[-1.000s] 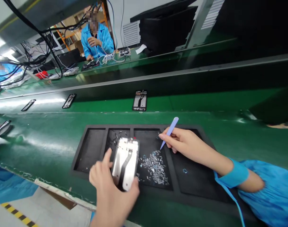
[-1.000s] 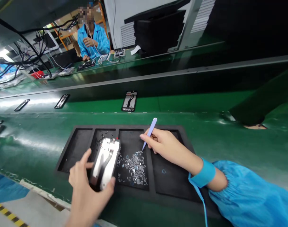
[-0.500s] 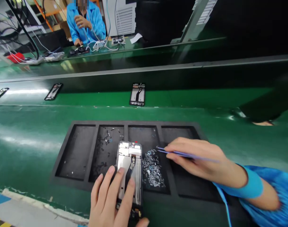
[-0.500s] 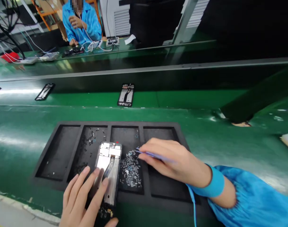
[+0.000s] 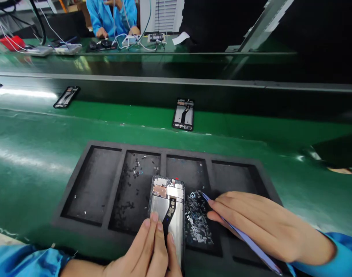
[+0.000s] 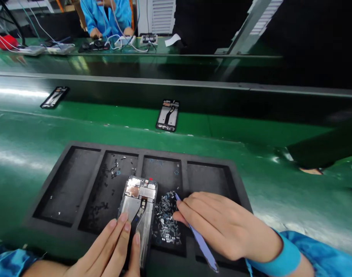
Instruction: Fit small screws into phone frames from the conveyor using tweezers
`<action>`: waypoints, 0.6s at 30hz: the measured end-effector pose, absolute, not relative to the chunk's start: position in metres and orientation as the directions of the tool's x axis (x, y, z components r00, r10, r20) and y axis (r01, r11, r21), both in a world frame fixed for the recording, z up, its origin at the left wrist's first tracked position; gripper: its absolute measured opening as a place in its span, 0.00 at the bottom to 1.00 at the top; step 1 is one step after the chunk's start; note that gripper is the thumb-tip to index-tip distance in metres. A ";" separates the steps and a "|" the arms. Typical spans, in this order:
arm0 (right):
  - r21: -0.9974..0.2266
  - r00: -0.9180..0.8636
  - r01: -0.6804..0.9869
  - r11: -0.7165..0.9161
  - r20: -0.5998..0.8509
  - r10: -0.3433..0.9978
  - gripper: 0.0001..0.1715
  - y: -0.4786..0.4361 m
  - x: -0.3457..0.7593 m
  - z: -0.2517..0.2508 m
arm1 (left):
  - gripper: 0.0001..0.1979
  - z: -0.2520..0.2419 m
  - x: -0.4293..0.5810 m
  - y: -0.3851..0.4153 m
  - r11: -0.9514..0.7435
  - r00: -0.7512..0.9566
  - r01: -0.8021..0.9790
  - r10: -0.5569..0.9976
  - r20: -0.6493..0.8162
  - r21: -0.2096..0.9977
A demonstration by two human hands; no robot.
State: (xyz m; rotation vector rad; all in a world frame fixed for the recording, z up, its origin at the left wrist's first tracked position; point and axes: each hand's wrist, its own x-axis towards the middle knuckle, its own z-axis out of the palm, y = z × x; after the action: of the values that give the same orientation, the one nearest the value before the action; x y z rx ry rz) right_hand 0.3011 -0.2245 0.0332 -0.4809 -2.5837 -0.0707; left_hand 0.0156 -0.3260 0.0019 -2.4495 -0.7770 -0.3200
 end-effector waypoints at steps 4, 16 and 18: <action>-0.074 -0.830 0.337 0.939 0.448 0.333 0.10 -0.224 0.299 0.036 | 0.09 0.000 0.017 -0.326 -0.683 0.848 0.529 0.411 0.334 -0.504; -0.065 -0.891 0.276 0.959 0.355 0.281 0.11 -0.223 0.287 0.040 | 0.09 -0.017 0.023 -0.327 -0.610 0.799 0.598 0.402 0.447 -0.520; -0.214 -0.805 0.384 0.898 0.399 0.439 0.09 -0.225 0.293 0.043 | 0.09 -0.015 0.020 -0.325 -0.606 0.803 0.592 0.389 0.452 -0.531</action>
State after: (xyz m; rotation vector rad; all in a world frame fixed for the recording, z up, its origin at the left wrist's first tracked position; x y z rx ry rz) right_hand 0.2930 -0.2247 0.0433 -0.5990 -2.6153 0.1690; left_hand 0.0203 -0.3250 -0.0150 -2.2939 -0.7199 -0.3806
